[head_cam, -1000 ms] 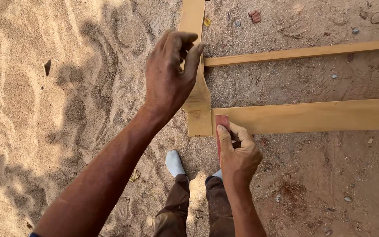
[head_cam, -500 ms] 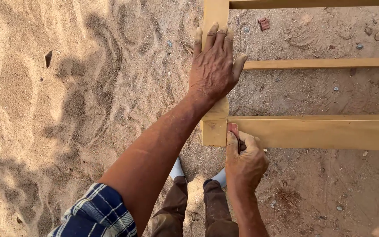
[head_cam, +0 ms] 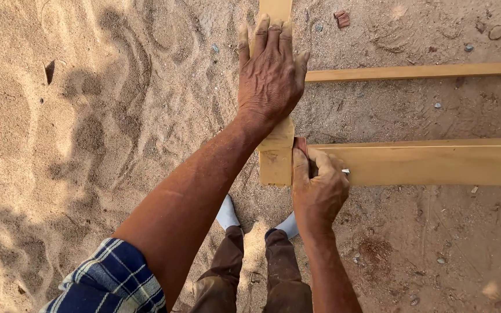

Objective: Sanding the surfaces and joints of a wooden bench or frame outdoors using sandpaper.

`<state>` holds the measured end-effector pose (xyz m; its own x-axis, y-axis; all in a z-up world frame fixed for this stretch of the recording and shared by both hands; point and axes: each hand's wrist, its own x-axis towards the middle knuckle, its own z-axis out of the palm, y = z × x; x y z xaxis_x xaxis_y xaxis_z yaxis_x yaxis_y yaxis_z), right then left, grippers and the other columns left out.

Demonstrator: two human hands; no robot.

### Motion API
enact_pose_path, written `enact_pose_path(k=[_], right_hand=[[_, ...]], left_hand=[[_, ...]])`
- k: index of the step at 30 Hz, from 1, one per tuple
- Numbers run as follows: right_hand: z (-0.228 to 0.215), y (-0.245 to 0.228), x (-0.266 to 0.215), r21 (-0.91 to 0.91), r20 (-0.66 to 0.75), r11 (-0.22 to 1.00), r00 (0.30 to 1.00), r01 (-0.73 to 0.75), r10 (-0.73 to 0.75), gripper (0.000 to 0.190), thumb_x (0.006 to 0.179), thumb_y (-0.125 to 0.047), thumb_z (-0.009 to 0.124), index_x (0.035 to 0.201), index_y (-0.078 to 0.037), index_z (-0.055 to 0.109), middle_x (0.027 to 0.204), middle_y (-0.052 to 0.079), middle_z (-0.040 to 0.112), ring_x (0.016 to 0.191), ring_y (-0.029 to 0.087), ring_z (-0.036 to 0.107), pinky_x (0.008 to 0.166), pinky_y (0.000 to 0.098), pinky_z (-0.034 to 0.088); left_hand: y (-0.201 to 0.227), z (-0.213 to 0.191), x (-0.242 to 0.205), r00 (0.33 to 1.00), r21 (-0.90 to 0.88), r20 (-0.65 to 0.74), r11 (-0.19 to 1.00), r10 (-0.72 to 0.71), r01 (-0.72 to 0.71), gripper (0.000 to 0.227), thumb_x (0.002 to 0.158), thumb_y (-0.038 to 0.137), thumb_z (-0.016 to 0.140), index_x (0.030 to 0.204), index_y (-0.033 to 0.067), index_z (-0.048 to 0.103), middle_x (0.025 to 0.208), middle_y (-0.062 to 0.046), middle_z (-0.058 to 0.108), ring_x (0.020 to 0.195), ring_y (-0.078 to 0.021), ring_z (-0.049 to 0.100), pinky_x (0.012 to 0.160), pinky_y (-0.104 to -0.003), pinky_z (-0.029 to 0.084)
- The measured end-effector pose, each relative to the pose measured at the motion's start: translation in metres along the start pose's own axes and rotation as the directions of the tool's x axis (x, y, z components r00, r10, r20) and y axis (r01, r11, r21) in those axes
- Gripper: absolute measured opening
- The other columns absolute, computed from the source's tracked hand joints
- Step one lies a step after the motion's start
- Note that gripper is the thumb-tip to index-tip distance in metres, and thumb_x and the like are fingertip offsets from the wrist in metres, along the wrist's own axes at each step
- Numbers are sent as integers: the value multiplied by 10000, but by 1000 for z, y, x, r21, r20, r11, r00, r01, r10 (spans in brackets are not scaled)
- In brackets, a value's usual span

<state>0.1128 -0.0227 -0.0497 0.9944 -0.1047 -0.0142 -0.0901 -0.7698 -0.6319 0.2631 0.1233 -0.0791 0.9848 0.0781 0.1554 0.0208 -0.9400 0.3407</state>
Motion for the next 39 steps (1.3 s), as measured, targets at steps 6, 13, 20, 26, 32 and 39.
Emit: enact_pose_path(k=[6, 13, 20, 26, 32, 39], right_hand=[[10, 16, -11, -67, -97, 989, 985, 135, -141, 211, 943, -283, 750, 957, -74, 772, 890, 61, 746, 831, 202, 689, 739, 397, 536], [5, 25, -18, -28, -51, 998, 997, 57, -59, 217, 990, -311, 721, 1009, -97, 753, 967, 58, 747, 894, 204, 691, 891, 417, 494], [14, 14, -1, -118, -78, 989, 992, 94, -103, 181, 1002, -285, 736, 1007, -106, 758, 917, 51, 733, 837, 217, 666, 950, 480, 441], [19, 34, -20, -142, -55, 988, 996, 60, -69, 200, 968, -328, 724, 963, -132, 763, 841, 48, 722, 837, 208, 659, 1030, 501, 417], [7, 32, -27, -139, -45, 984, 991, 115, -123, 233, 1001, -334, 716, 933, -113, 740, 897, 47, 731, 881, 215, 670, 1041, 488, 414], [16, 19, -4, -176, -53, 975, 988, 137, -148, 190, 987, -291, 734, 970, -103, 754, 914, 54, 729, 912, 233, 673, 968, 486, 410]], left_hand=[[-1, 7, 3, 1000, 37, -9, 999, 19, -18, 602, 1092, 402, 351, 1463, -65, 437, 1529, -276, 447, 1532, -393, 280, 1260, -628, 31], [4, -1, 3, 999, 71, -23, 997, 44, -42, 601, 1106, 376, 341, 1475, -91, 426, 1522, -281, 453, 1531, -397, 284, 1246, -646, 4], [3, -8, 1, 1000, 45, 29, 999, -1, -1, 592, 1109, 367, 317, 1479, -80, 436, 1538, -265, 450, 1543, -374, 277, 1263, -646, -9], [2, 1, 1, 1000, 70, 8, 997, 11, -11, 610, 1104, 388, 309, 1477, -81, 426, 1551, -283, 429, 1545, -388, 243, 1246, -642, -27], [-5, 6, 3, 996, 94, -61, 994, 66, -60, 609, 1097, 379, 302, 1471, -83, 432, 1537, -284, 445, 1526, -401, 276, 1228, -649, -16], [-2, -1, -3, 999, 91, -23, 996, 24, -22, 606, 1115, 390, 304, 1478, -77, 437, 1532, -264, 476, 1536, -377, 289, 1257, -621, -15]])
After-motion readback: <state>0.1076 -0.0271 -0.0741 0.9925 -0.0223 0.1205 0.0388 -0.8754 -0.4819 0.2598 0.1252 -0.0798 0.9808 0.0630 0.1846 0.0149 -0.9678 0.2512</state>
